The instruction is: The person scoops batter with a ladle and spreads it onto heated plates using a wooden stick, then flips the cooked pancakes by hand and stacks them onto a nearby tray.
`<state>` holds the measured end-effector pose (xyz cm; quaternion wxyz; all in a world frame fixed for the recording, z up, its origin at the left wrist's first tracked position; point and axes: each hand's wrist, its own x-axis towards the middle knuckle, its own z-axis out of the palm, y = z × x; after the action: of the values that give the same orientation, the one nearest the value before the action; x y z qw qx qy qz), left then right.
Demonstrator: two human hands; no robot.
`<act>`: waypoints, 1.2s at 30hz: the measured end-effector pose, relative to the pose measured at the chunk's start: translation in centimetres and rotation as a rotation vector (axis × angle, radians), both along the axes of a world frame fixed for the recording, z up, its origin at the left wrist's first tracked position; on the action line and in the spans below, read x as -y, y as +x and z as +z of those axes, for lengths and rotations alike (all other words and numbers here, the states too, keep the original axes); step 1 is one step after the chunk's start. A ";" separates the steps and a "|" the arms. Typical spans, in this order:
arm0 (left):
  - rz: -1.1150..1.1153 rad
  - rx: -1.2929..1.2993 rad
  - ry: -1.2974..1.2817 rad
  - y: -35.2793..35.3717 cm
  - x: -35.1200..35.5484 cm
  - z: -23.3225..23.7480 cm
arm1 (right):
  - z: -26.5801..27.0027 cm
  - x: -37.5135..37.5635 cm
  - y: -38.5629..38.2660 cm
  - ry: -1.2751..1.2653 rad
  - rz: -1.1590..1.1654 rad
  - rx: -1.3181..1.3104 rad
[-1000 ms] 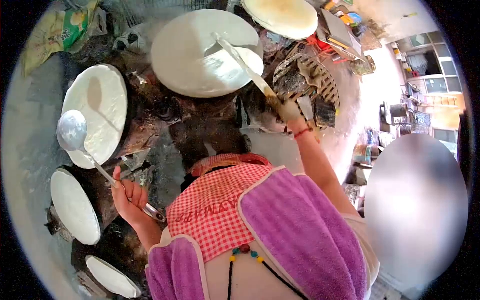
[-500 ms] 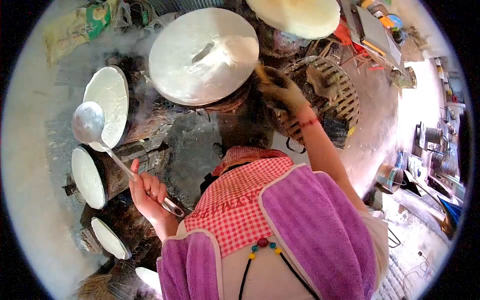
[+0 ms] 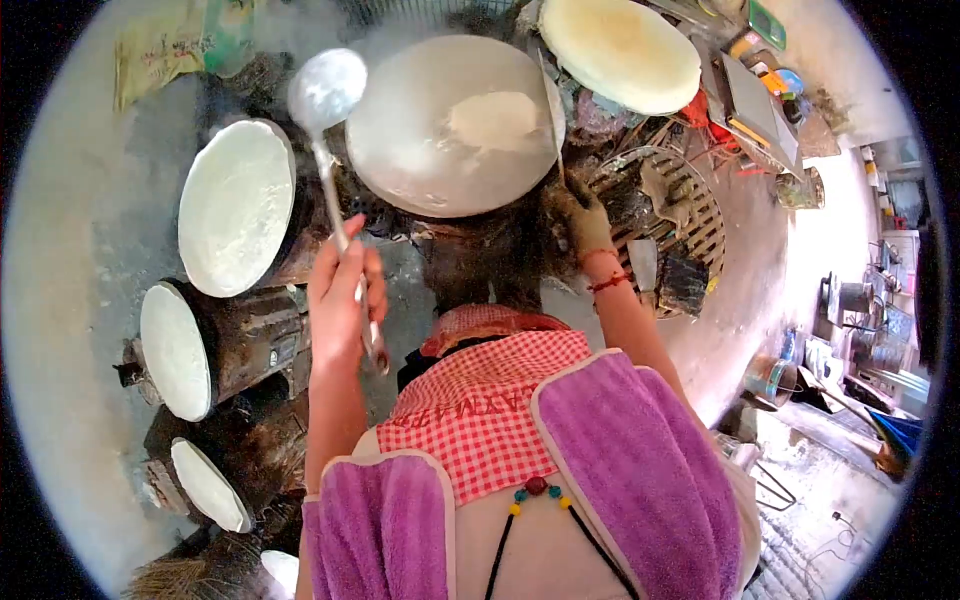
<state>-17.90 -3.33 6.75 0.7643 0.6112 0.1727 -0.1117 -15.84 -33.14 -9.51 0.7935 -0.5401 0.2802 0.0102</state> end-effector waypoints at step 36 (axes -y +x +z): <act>0.095 -0.039 -1.133 -7.9 -1.2 1.9 | 3.6 -2.0 0.6 -0.388 0.923 0.063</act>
<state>-25.75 -2.16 8.66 0.9737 0.0949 0.1272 -0.1637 -15.23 -31.16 -5.87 0.5993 -0.7454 -0.0154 0.2916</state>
